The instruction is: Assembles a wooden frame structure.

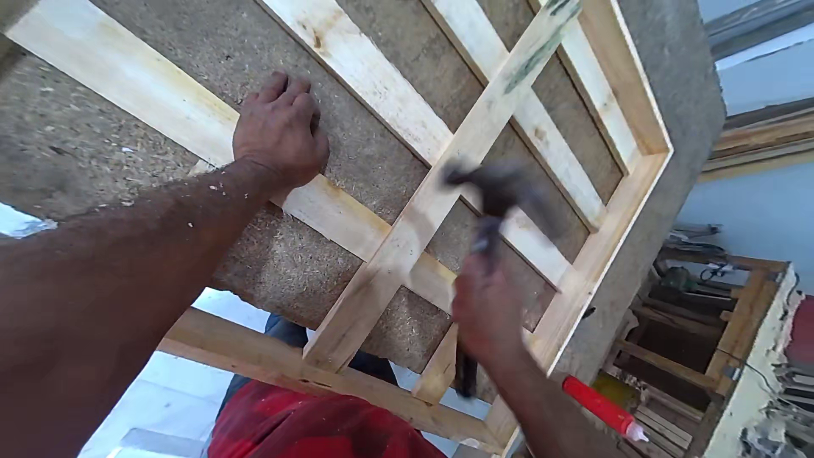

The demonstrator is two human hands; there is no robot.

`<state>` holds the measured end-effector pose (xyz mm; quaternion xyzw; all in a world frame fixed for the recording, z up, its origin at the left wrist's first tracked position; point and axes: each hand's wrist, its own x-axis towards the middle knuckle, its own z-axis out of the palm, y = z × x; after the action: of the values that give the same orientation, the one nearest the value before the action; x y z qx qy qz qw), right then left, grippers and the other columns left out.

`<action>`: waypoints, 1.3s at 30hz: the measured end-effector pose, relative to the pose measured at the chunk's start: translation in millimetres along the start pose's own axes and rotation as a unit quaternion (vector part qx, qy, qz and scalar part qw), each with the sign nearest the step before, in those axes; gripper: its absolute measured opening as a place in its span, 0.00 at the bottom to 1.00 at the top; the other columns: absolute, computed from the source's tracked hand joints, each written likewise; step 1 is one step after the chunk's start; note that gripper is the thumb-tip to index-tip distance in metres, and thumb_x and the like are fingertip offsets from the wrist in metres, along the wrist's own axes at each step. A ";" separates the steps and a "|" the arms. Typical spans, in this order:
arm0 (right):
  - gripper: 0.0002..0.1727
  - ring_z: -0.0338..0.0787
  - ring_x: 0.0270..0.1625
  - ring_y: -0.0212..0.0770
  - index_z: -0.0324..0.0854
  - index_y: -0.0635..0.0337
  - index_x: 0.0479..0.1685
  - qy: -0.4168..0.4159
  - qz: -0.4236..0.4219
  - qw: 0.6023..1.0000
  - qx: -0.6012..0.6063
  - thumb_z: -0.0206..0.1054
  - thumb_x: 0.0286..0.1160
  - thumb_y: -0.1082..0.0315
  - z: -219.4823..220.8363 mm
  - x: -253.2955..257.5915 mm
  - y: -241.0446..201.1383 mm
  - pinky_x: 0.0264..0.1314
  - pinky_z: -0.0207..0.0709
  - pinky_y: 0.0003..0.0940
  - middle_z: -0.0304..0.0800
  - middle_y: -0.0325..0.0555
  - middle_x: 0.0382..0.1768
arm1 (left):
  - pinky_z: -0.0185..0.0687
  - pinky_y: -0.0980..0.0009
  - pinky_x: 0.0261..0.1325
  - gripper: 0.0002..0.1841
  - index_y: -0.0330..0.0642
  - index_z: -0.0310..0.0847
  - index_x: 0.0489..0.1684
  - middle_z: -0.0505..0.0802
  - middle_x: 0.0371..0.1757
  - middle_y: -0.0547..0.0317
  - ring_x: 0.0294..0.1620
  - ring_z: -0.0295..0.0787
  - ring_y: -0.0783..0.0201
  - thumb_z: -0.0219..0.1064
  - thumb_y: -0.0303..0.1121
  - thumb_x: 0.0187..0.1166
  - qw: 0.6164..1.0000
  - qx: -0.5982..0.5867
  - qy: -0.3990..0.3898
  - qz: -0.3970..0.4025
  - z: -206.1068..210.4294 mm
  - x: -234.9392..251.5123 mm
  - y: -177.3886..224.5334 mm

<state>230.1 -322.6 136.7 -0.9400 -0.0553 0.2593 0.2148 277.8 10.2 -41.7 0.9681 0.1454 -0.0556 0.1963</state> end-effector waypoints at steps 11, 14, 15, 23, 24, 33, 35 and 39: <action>0.32 0.82 0.13 0.37 0.76 0.54 0.48 0.162 -0.078 0.982 0.059 0.44 0.89 0.33 -43.4 4.5 -18.6 0.10 0.81 0.41 0.80 0.35 0.18 | 0.61 0.38 0.83 0.27 0.43 0.82 0.59 0.74 0.87 0.52 0.91 0.60 0.43 0.48 0.53 0.80 1.000 -0.007 0.002 -0.001 -1.9 -0.1 0.9; 0.29 0.85 0.22 0.45 0.76 0.61 0.49 -0.037 0.054 0.995 -0.070 0.46 0.91 0.40 -10.2 -3.3 12.4 0.26 0.84 0.48 0.80 0.45 0.21 | 0.61 0.37 0.83 0.27 0.43 0.82 0.59 0.73 0.88 0.51 0.91 0.59 0.42 0.48 0.54 0.79 1.000 -0.007 0.002 0.004 0.3 1.1 -0.4; 0.29 0.86 0.27 0.46 0.77 0.59 0.47 -0.171 0.122 0.969 -0.129 0.48 0.91 0.39 -10.5 -4.6 14.7 0.34 0.83 0.49 0.81 0.47 0.25 | 0.61 0.37 0.83 0.27 0.43 0.82 0.59 0.74 0.87 0.51 0.91 0.59 0.43 0.48 0.54 0.79 1.000 -0.008 0.003 0.003 1.1 0.9 -1.5; 0.31 0.81 0.12 0.37 0.79 0.49 0.47 0.107 -0.024 0.992 0.066 0.48 0.85 0.31 -70.0 -9.7 -18.6 0.10 0.81 0.38 0.80 0.34 0.15 | 0.58 0.37 0.85 0.28 0.43 0.81 0.61 0.72 0.89 0.52 0.93 0.57 0.43 0.47 0.53 0.80 1.000 -0.009 -0.002 -0.010 -5.1 3.7 2.1; 0.30 0.81 0.12 0.36 0.76 0.52 0.49 0.169 -0.063 0.976 0.124 0.47 0.88 0.33 -53.8 -9.8 -16.6 0.09 0.82 0.38 0.80 0.34 0.16 | 0.59 0.38 0.84 0.27 0.43 0.82 0.60 0.72 0.89 0.53 0.92 0.58 0.44 0.48 0.53 0.80 1.000 -0.007 -0.003 -0.011 -4.3 2.2 2.2; 0.29 0.88 0.25 0.45 0.84 0.58 0.48 -0.088 0.094 0.984 -0.122 0.52 0.87 0.39 34.3 -44.6 36.5 0.29 0.84 0.49 0.84 0.44 0.21 | 0.61 0.38 0.82 0.26 0.43 0.82 0.59 0.74 0.88 0.53 0.92 0.59 0.44 0.48 0.52 0.80 1.000 -0.007 0.004 -0.009 -3.8 5.5 -2.0; 0.29 0.84 0.17 0.37 0.82 0.52 0.41 -0.014 0.038 0.998 -0.057 0.49 0.87 0.36 6.5 -52.0 20.2 0.20 0.81 0.41 0.80 0.36 0.15 | 0.61 0.37 0.82 0.26 0.42 0.82 0.59 0.74 0.88 0.52 0.92 0.59 0.42 0.49 0.53 0.80 1.000 -0.014 -0.007 -0.004 -0.2 -2.6 4.2; 0.32 0.81 0.12 0.33 0.78 0.52 0.47 0.135 -0.082 0.987 0.042 0.45 0.87 0.32 -1.6 -46.3 -6.8 0.10 0.79 0.37 0.79 0.32 0.15 | 0.62 0.38 0.82 0.27 0.43 0.82 0.59 0.74 0.87 0.53 0.91 0.60 0.44 0.49 0.55 0.80 1.000 -0.007 -0.001 -0.007 -3.3 -3.4 1.1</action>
<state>191.2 -327.1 162.4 -0.9488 -0.0912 0.1133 0.2803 275.0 9.7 -37.7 0.9657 0.1521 -0.0567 0.2024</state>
